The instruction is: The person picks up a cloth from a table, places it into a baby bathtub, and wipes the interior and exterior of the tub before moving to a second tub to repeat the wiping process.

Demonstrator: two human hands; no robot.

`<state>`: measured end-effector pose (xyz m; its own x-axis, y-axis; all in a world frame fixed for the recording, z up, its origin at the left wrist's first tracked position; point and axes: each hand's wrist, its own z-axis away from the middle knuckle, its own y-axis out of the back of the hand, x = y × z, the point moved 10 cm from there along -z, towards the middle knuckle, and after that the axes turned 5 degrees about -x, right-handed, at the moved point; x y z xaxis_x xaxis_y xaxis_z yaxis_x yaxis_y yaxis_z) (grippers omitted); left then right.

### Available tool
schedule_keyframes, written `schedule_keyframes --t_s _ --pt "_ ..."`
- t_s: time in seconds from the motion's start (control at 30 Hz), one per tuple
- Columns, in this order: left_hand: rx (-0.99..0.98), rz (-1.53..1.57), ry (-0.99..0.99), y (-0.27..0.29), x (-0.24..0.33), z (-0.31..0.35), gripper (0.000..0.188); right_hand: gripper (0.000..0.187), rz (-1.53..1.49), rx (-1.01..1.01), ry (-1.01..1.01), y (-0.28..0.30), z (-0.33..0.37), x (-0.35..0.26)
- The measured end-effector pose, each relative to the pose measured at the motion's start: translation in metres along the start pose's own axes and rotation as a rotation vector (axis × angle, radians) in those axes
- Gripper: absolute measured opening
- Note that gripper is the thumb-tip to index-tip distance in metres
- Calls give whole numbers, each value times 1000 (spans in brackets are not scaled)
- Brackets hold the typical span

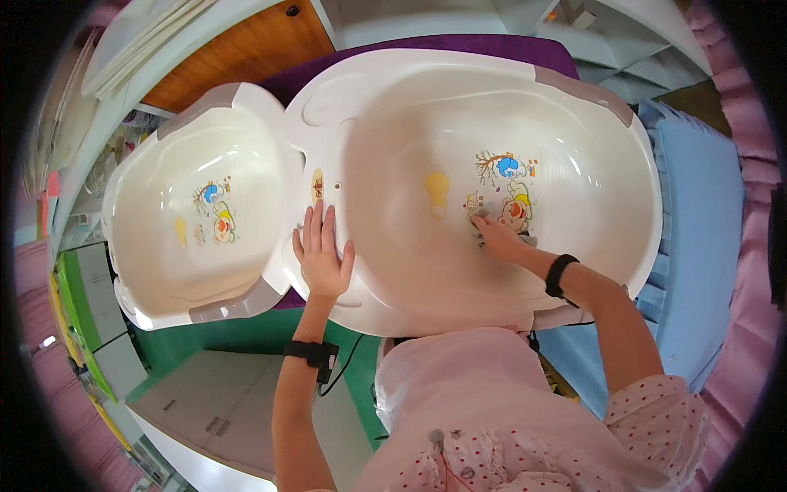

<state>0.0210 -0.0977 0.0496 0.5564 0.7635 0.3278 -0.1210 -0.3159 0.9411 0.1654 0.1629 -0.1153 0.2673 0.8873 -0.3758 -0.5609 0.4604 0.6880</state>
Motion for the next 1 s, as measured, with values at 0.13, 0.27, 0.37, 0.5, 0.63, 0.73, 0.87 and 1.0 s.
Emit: schedule_keyframes --t_s 0.13,0.27,0.37,0.5,0.63,0.73,0.87,1.0 --pt "7 34 2 4 2 -4 55 52 -67 -95 -32 -23 -45 -24" --pt "2 25 4 2 1 -4 55 48 -315 59 -187 -49 -56 9" --pt "20 31 1 6 -1 -6 56 42 -440 4 35 -58 -62 -26" --pt "27 19 -13 0 -1 -1 56 25 -194 -41 436 -74 -49 -93" --pt "43 19 -8 7 1 4 55 27 -478 -354 270 -81 -43 -105" --pt "58 16 -31 11 8 0 55 33 -657 -499 346 -80 -30 -120" --pt "36 14 -30 5 6 1 56 36 -860 -652 413 -54 10 -144" --pt "33 -44 -26 6 -1 5 57 26 -892 -518 218 -36 29 -103"
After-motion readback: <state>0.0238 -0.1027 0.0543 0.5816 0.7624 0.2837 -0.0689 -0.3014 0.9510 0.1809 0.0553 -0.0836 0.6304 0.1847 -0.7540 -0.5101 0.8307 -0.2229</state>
